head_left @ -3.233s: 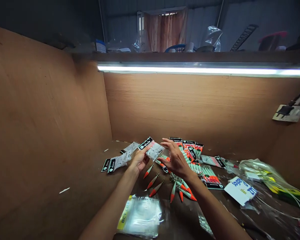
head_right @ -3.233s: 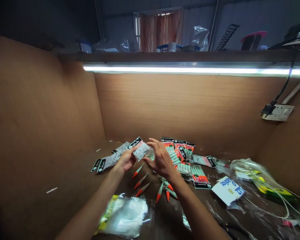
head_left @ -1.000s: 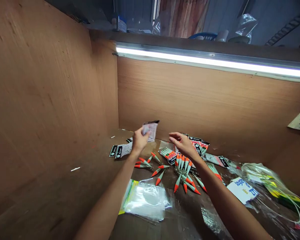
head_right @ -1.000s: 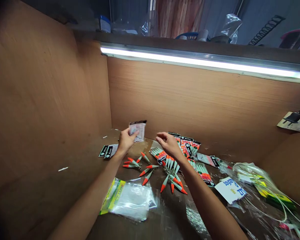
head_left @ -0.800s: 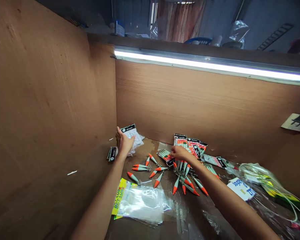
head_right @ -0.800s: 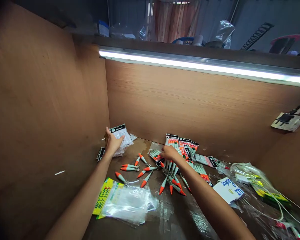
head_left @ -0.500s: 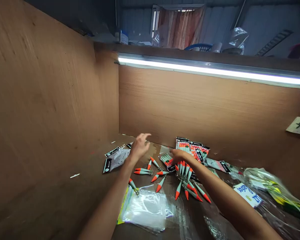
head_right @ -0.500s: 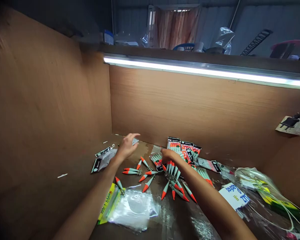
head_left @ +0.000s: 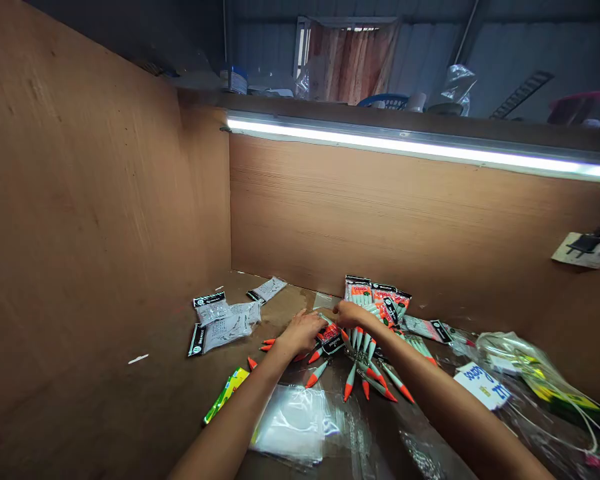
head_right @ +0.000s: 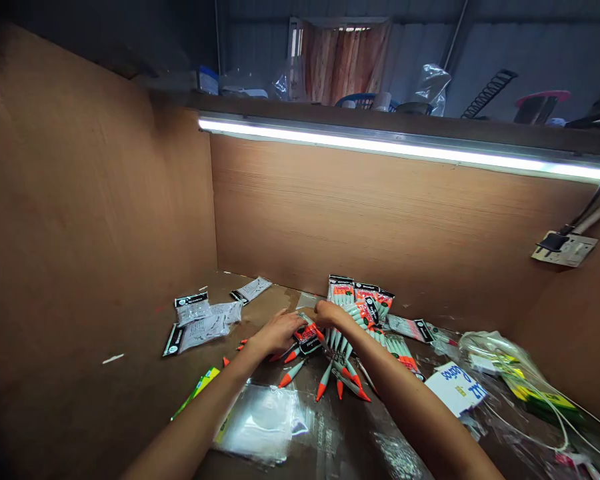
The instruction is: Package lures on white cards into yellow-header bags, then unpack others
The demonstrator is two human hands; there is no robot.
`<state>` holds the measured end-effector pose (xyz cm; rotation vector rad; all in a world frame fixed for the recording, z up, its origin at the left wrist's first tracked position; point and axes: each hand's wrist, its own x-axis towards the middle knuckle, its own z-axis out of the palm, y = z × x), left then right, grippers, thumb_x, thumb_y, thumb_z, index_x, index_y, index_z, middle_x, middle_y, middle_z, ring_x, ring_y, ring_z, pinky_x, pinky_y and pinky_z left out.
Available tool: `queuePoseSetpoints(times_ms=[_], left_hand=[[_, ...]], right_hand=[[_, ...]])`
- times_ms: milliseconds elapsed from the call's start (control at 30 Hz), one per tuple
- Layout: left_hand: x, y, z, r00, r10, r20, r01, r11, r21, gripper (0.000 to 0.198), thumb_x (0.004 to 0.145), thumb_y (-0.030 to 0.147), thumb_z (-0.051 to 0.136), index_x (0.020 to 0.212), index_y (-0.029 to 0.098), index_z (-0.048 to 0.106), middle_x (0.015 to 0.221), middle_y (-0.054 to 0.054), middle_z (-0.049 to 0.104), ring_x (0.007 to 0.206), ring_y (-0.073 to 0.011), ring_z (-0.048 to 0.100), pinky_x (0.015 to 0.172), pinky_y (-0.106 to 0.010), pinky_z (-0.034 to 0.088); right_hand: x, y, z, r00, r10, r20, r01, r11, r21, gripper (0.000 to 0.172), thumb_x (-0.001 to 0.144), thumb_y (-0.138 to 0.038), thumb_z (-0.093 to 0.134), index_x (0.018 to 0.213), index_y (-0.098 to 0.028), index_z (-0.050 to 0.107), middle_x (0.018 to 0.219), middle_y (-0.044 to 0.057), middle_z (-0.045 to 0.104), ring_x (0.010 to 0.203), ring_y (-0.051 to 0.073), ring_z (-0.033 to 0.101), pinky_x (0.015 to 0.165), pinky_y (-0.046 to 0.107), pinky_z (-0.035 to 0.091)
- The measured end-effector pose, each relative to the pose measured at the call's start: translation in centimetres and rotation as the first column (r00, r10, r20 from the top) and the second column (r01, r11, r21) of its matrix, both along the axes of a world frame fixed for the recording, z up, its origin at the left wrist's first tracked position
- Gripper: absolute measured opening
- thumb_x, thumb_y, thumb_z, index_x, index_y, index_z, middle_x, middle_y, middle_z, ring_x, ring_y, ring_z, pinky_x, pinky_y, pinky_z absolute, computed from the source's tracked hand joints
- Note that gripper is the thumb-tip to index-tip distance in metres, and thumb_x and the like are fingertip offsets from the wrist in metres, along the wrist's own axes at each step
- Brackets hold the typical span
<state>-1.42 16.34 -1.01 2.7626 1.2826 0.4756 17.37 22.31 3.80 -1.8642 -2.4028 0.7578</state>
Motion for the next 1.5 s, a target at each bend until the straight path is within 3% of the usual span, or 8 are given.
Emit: queuePoseSetpoints(times_ms=[200, 333, 433, 533, 667, 800, 1100, 1500], left_hand=[[-0.3, -0.5, 1.2, 0.989, 0.002, 0.148, 0.002, 1.000, -0.028, 0.027, 0.078, 0.013, 0.058, 0.099, 0.025, 0.070, 0.103, -0.007, 0.073, 0.106, -0.0265, 0.064, 0.115, -0.048, 0.024], [-0.7, -0.3, 2.0, 0.912, 0.079, 0.404, -0.061, 0.997, -0.056, 0.032, 0.074, 0.012, 0.062, 0.100, 0.027, 0.072, 0.099, -0.004, 0.075, 0.100, -0.0249, 0.066, 0.111, -0.044, 0.030], [-0.9, 0.5, 2.5, 0.748, 0.206, 0.631, -0.167, 0.978, -0.123, 0.016, 0.080, 0.023, 0.060, 0.090, 0.022, 0.073, 0.089, -0.006, 0.075, 0.089, -0.0250, 0.067, 0.092, -0.039, 0.045], [-0.9, 1.4, 3.2, 0.510, 0.305, 0.804, -0.202, 0.951, -0.232, 0.028, 0.085, 0.042, 0.058, 0.082, 0.016, 0.069, 0.078, -0.007, 0.072, 0.075, -0.0228, 0.067, 0.071, -0.032, 0.050], [-0.6, 1.7, 4.2, 0.245, 0.360, 0.900, -0.051, 0.932, -0.359, 0.048, 0.079, 0.060, 0.063, 0.088, 0.012, 0.066, 0.075, -0.008, 0.072, 0.065, -0.0185, 0.068, 0.062, -0.028, 0.053], [0.0, 1.0, 5.0, 0.118, 0.396, 0.911, 0.101, 0.908, -0.408, 0.053, 0.070, 0.061, 0.073, 0.092, 0.013, 0.066, 0.080, -0.008, 0.072, 0.066, -0.0160, 0.068, 0.061, -0.026, 0.054], [1.1, 0.9, 5.2, 0.121, 0.369, 0.921, 0.183, 0.904, -0.387, 0.047, 0.064, 0.051, 0.083, 0.091, 0.014, 0.072, 0.086, -0.008, 0.075, 0.071, -0.0192, 0.069, 0.065, -0.029, 0.056], [1.0, -0.6, 7.0, 0.145, 0.235, 0.961, 0.215, 0.941, -0.262, 0.040, 0.061, 0.038, 0.088, 0.093, 0.015, 0.077, 0.105, -0.010, 0.075, 0.101, -0.0260, 0.068, 0.093, -0.035, 0.052]], right_hand=[[0.7, 0.0, 0.4, 0.961, 0.008, -0.277, -0.018, 0.999, -0.035, 0.022, 0.090, -0.031, 0.065, 0.101, -0.012, 0.068, 0.078, 0.002, 0.071, 0.066, 0.014, 0.066, 0.065, 0.028, 0.054], [1.8, -0.5, 2.0, 0.858, 0.018, -0.513, -0.002, 1.000, 0.032, 0.034, 0.091, -0.042, 0.059, 0.102, -0.012, 0.069, 0.078, 0.007, 0.075, 0.070, 0.017, 0.069, 0.064, 0.025, 0.051], [2.3, -1.2, 3.1, 0.746, 0.059, -0.664, 0.066, 0.985, 0.162, 0.050, 0.094, -0.053, 0.046, 0.119, -0.014, 0.063, 0.103, 0.013, 0.075, 0.091, 0.020, 0.070, 0.075, 0.029, 0.052], [2.4, -2.4, 3.0, 0.666, 0.122, -0.736, 0.141, 0.948, 0.284, 0.049, 0.090, -0.050, 0.051, 0.122, -0.015, 0.063, 0.120, 0.014, 0.070, 0.106, 0.022, 0.066, 0.087, 0.034, 0.050], [2.2, -3.9, 1.4, 0.660, 0.164, -0.733, 0.164, 0.921, 0.354, 0.037, 0.082, -0.043, 0.063, 0.103, -0.015, 0.073, 0.101, 0.011, 0.075, 0.091, 0.023, 0.069, 0.083, 0.035, 0.052], [2.4, -4.6, 0.5, 0.688, 0.127, -0.715, 0.251, 0.883, 0.398, 0.033, 0.081, -0.039, 0.064, 0.101, -0.015, 0.073, 0.093, 0.009, 0.075, 0.079, 0.021, 0.066, 0.072, 0.032, 0.050], [3.1, -5.2, 1.3, 0.730, 0.089, -0.677, 0.282, 0.864, 0.418, 0.019, 0.077, -0.036, 0.068, 0.080, -0.018, 0.073, 0.078, 0.005, 0.072, 0.073, 0.019, 0.064, 0.065, 0.028, 0.045], [4.4, -5.1, 2.2, 0.767, 0.175, -0.618, 0.164, 0.877, 0.452, 0.016, 0.081, -0.034, 0.066, 0.081, -0.018, 0.068, 0.083, 0.003, 0.069, 0.075, 0.017, 0.061, 0.068, 0.026, 0.044]])
